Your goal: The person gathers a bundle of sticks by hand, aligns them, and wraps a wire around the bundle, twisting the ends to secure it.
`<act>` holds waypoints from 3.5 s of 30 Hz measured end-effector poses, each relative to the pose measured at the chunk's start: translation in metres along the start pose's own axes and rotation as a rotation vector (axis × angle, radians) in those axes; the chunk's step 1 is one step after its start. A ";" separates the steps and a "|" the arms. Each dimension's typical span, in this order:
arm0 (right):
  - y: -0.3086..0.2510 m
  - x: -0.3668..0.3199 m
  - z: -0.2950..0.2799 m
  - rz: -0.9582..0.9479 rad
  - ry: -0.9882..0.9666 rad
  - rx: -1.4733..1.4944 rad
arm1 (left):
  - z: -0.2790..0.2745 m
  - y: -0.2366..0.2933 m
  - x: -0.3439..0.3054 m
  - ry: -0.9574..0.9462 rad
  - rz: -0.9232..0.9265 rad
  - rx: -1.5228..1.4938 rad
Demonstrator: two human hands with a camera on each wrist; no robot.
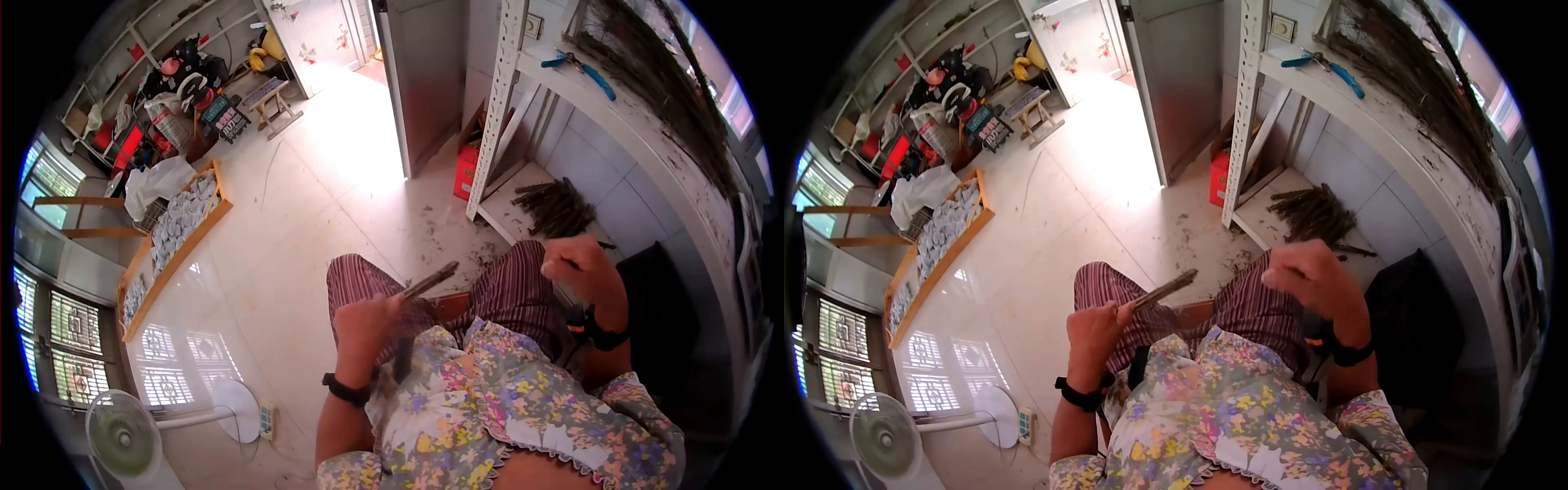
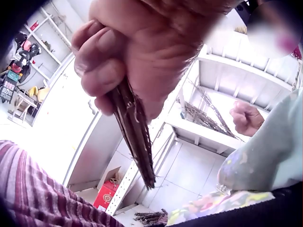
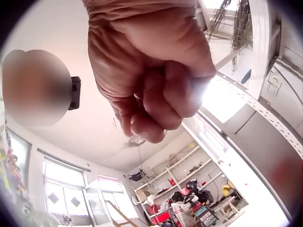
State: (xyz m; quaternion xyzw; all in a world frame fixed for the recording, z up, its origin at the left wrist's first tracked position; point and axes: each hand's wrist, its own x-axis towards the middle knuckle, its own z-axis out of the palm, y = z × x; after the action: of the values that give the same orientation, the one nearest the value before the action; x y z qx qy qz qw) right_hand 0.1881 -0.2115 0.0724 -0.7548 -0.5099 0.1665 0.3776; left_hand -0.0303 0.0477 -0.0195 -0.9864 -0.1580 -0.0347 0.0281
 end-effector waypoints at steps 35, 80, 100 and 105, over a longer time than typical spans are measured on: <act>-0.097 0.035 0.062 -0.663 -0.318 0.568 | 0.023 0.001 0.005 0.184 -0.064 -0.299; -0.008 0.054 0.135 0.177 0.021 1.559 | -0.002 0.046 0.020 -0.450 -0.465 -2.325; -0.016 0.056 0.140 0.084 0.108 0.226 | -0.017 0.057 0.007 -0.014 -0.364 -1.701; -0.015 0.054 0.134 -0.002 0.092 0.290 | -0.023 0.045 0.000 -0.155 -0.171 -1.885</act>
State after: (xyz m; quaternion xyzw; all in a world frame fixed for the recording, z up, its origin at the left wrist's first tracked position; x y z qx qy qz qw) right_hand 0.1165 -0.1065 0.0025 -0.6988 -0.4633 0.2031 0.5058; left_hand -0.0173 0.0031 0.0015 -0.5878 -0.1379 -0.0843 -0.7927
